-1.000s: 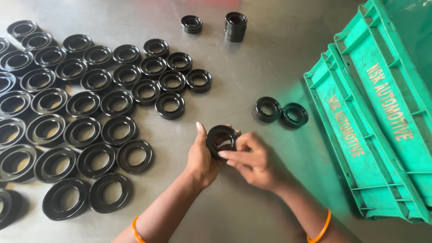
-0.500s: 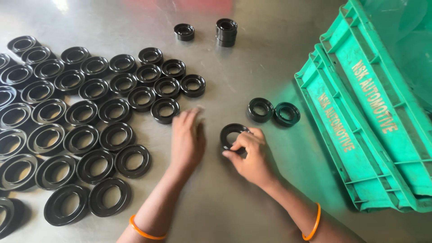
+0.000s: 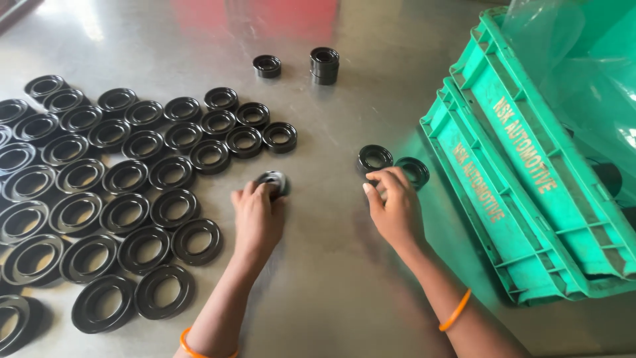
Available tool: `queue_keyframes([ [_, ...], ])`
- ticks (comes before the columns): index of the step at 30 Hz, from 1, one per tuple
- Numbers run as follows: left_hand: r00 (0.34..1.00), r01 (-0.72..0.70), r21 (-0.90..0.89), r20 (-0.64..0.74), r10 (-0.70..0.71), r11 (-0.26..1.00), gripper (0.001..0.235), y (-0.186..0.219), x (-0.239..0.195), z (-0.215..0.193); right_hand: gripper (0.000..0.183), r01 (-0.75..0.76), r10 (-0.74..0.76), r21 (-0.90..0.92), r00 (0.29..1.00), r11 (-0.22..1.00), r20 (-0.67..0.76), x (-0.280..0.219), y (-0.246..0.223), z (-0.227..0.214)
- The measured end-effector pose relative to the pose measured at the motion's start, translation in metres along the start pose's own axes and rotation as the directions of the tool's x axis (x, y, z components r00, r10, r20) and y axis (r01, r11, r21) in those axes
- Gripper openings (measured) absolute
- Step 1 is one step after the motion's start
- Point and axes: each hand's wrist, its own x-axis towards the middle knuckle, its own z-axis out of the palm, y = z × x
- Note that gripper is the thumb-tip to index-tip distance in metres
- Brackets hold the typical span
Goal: Inspecting and sorting black industrial rings at a workstation and placing them into green crates.
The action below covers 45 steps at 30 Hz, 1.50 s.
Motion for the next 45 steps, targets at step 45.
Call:
queue_keyframes([
  [45, 0.661, 0.743, -0.654, 0.685, 0.308, -0.141, 0.037, 0.052, -0.021, -0.007, 0.025, -0.222, -0.004, 0.519, 0.917, 0.825, 0.398, 0.006, -0.035, -0.009],
])
